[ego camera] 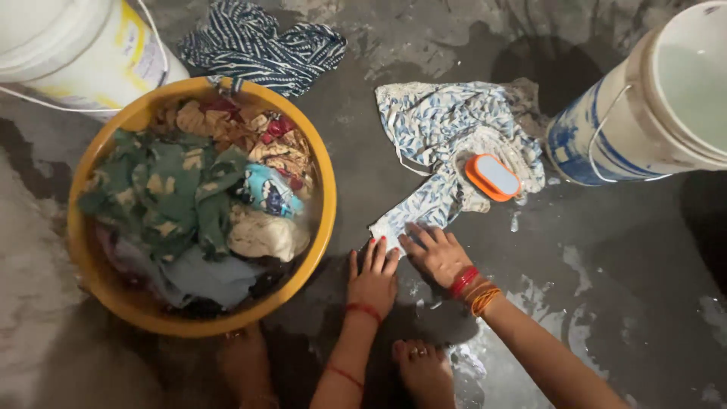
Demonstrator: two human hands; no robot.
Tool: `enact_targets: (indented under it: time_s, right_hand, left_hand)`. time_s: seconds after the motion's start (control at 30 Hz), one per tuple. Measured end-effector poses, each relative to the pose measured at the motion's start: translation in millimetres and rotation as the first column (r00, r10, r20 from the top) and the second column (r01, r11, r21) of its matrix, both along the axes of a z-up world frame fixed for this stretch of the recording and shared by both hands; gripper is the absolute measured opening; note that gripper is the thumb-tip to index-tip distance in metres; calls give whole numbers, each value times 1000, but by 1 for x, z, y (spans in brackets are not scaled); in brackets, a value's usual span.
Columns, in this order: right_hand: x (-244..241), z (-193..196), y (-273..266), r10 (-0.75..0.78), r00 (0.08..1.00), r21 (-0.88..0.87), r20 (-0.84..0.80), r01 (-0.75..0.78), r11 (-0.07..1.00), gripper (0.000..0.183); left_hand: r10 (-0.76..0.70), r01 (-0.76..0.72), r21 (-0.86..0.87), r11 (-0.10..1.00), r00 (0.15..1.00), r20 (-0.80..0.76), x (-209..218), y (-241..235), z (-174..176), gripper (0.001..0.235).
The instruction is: Washing a piece of clothing by hand on the floor using a bar of soap and a bucket of water.
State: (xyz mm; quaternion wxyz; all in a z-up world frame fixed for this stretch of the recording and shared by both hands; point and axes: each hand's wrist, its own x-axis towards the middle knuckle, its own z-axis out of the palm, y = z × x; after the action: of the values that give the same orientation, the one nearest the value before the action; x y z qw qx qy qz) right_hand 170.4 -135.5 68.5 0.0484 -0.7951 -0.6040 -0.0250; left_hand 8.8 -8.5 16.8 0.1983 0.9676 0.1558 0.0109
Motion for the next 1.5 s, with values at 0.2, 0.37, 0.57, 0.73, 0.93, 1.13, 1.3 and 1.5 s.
enact_targets:
  time_s: [0.2, 0.37, 0.57, 0.73, 0.93, 1.13, 1.3, 1.5]
  right_hand:
    - [14, 92, -58, 190, 982, -509, -15, -171, 843, 57]
    - [10, 226, -92, 445, 895, -431, 25, -392, 813, 59]
    - [-31, 217, 8, 243, 951, -138, -190, -271, 953, 53]
    - [-83, 129, 92, 170, 779, 190, -604, -67, 980, 48]
    - [-112, 117, 172, 40, 494, 243, -869, 354, 903, 43]
    - [-127, 116, 251, 319, 488, 515, -812, 343, 786, 54]
    - [23, 109, 146, 172, 680, 527, -713, 358, 771, 34]
    - [249, 129, -83, 545, 396, 462, -739, 887, -19, 20]
  left_hand:
    - [9, -8, 2, 1000, 944, -330, 8, 1, 5, 67]
    - [-11, -15, -51, 999, 877, -481, 10, 0, 47, 78]
    - [-3, -60, -114, 992, 874, -486, 11, 0, 66, 80]
    - [56, -29, 369, 929, 996, -63, 0, -16, -30, 62]
    - [126, -126, 24, 992, 992, -15, 19, -18, 0, 63]
    - [223, -223, 37, 974, 975, 6, 27, -19, 20, 45]
    - [205, -205, 17, 979, 975, -88, 44, -9, -4, 31]
    - [101, -74, 106, 992, 956, -275, 72, 12, -1, 29]
